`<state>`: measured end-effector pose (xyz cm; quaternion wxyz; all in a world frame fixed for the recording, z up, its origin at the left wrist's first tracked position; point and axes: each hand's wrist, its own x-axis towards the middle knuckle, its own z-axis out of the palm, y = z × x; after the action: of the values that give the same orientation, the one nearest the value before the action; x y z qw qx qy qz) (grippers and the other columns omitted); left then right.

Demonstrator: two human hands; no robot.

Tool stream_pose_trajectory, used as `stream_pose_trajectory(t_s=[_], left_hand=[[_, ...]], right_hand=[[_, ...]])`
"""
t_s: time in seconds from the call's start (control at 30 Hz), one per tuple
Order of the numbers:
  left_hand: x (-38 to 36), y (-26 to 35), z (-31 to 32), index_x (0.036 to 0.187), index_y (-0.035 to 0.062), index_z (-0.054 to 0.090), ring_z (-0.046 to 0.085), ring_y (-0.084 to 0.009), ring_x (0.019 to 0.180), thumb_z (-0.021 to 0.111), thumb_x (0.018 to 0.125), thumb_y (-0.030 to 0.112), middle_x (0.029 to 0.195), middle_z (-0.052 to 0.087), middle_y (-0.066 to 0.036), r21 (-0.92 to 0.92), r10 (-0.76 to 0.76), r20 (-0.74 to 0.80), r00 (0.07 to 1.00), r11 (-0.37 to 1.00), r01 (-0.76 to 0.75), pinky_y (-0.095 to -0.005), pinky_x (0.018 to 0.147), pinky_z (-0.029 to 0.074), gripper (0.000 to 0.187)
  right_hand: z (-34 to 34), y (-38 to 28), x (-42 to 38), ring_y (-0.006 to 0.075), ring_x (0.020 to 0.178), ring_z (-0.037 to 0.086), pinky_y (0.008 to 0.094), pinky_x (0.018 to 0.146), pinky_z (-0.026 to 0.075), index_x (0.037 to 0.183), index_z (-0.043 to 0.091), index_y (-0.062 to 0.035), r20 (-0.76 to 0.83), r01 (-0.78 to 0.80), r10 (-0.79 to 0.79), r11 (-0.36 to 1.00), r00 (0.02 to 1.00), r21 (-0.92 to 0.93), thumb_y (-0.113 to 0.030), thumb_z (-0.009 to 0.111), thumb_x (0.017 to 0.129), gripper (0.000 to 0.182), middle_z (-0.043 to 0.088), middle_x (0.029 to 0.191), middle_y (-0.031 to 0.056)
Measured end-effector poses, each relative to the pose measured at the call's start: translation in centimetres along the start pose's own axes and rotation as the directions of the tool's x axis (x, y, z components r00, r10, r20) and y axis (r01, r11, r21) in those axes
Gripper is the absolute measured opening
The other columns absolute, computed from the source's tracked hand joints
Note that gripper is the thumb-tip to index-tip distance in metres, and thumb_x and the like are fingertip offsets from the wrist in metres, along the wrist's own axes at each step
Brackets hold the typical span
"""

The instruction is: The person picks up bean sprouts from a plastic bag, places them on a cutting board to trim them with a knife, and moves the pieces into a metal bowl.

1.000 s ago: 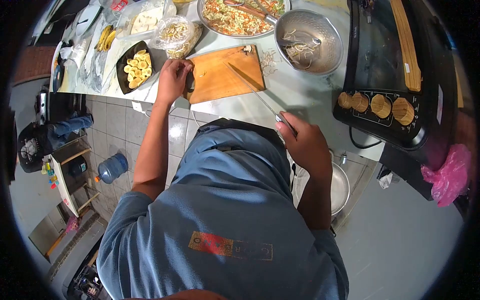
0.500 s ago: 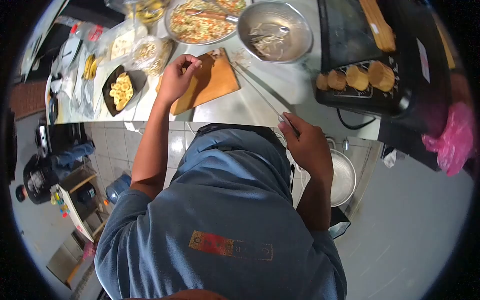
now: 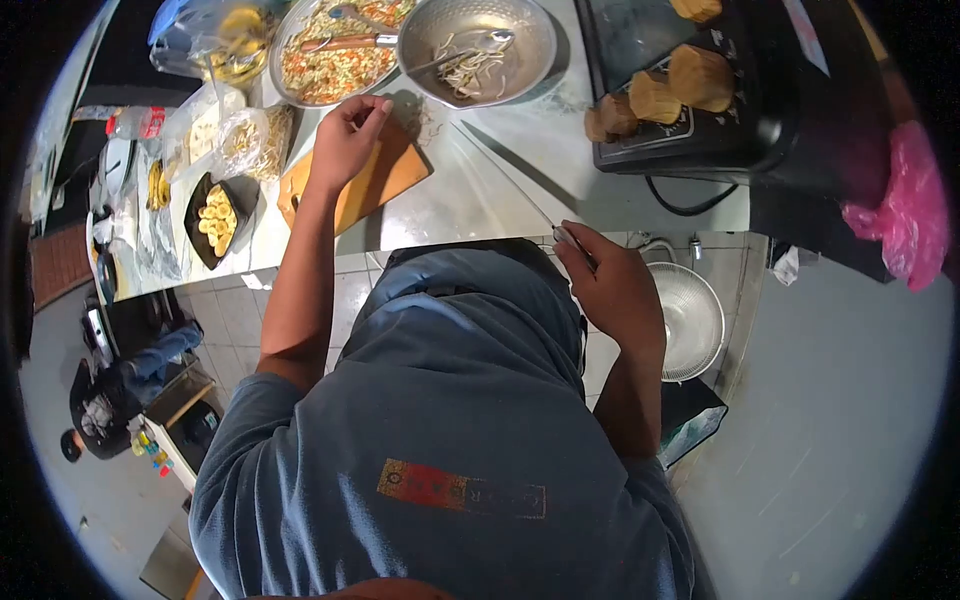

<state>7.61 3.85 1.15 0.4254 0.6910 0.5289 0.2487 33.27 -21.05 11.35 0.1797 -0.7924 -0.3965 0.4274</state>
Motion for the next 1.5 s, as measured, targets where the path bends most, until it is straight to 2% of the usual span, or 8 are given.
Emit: stream_pose_trajectory(t_s=[0.13,0.27,0.4,0.57,0.77,1.07,1.23,1.5], left_hand=[[-1.6,-1.7,-3.8,0.106,0.0009,0.074,0.056,-0.0061,0.070,0.071,0.098,0.025,0.083,0.070,-0.001,0.105,-0.031,-0.094,0.995,0.994,0.041,-0.0259,0.067,0.048,0.026],[-4.6,-3.7,-8.0,0.106,0.0015,0.074,0.059,-0.0077,0.074,0.072,0.097,0.026,0.087,0.073,-0.003,0.149,-0.057,-0.239,0.969,0.984,0.095,-0.0256,0.071,0.050,0.026],[-7.9,-5.4,-10.4,0.106,-0.0004,0.073,0.060,-0.0085,0.074,0.073,0.096,0.024,0.088,0.074,-0.004,0.129,-0.165,-0.289,0.943,0.969,0.209,-0.0255,0.070,0.050,0.026],[-10.5,-7.7,-10.3,0.104,0.0015,0.074,0.060,-0.0151,0.074,0.078,0.088,0.014,0.093,0.070,-0.009,0.209,-0.005,-0.238,0.971,0.976,0.056,-0.0300,0.070,0.050,0.020],[-10.5,-7.6,-8.5,0.099,0.0024,0.074,0.064,-0.0223,0.080,0.081,0.085,0.014,0.093,0.067,-0.012,0.306,0.037,-0.252,0.967,0.951,0.043,-0.0337,0.072,0.052,0.019],[-10.0,-7.9,-7.6,0.094,0.0044,0.074,0.063,-0.0279,0.086,0.082,0.084,0.018,0.092,0.066,-0.012,0.441,0.160,-0.266,0.951,0.897,-0.027,-0.0386,0.077,0.051,0.018],[-8.7,-6.1,-7.5,0.089,0.0060,0.071,0.062,-0.0343,0.090,0.079,0.086,0.018,0.092,0.067,-0.012,0.298,0.092,-0.267,0.959,0.955,-0.008,-0.0413,0.079,0.049,0.015],[-2.1,-0.9,-4.9,0.095,0.0019,0.070,0.059,-0.0257,0.085,0.076,0.092,0.021,0.097,0.066,-0.012,0.311,0.375,-0.084,0.923,0.890,-0.333,-0.0363,0.077,0.050,0.020]], right_hand=[[0.5,-1.6,1.5,0.0183,0.062,0.068,0.0325,0.066,0.052,0.126,0.069,-0.0084,0.094,-0.012,0.010,1.000,0.996,0.023,-0.035,0.065,0.098,0.039,0.073,0.080,0.0143],[1.1,-3.2,3.4,0.0174,0.060,0.066,0.0325,0.065,0.051,0.128,0.068,-0.0106,0.182,0.130,-0.126,0.991,0.975,-0.009,-0.034,0.065,0.097,0.039,0.071,0.076,0.0133],[1.8,-5.3,4.8,0.0234,0.066,0.067,0.0342,0.069,0.051,0.127,0.068,-0.0089,0.255,0.177,-0.147,0.979,0.956,-0.099,-0.033,0.064,0.097,0.039,0.070,0.080,0.0169],[2.5,-7.6,5.5,0.0303,0.073,0.067,0.0361,0.073,0.050,0.126,0.067,-0.0067,0.311,0.228,-0.184,0.968,0.932,-0.110,-0.031,0.064,0.096,0.039,0.069,0.085,0.0205],[3.0,-8.3,5.8,0.0325,0.073,0.066,0.0363,0.072,0.050,0.125,0.067,-0.0067,0.337,0.231,-0.158,0.954,0.928,-0.189,-0.032,0.065,0.096,0.038,0.069,0.086,0.0217],[3.0,-8.3,5.1,0.0241,0.064,0.063,0.0356,0.067,0.049,0.123,0.067,-0.0070,0.324,0.223,-0.171,0.966,0.931,-0.131,-0.032,0.063,0.098,0.036,0.067,0.077,0.0169],[2.7,-7.0,4.7,0.0222,0.062,0.063,0.0349,0.065,0.048,0.124,0.068,-0.0086,0.289,0.227,-0.188,0.968,0.939,-0.107,-0.033,0.063,0.098,0.036,0.065,0.073,0.0154],[2.1,-4.2,2.2,0.0310,0.077,0.072,0.0377,0.073,0.053,0.127,0.069,-0.0117,0.125,0.147,-0.134,0.984,0.983,-0.100,-0.037,0.065,0.096,0.039,0.072,0.085,0.0180]])
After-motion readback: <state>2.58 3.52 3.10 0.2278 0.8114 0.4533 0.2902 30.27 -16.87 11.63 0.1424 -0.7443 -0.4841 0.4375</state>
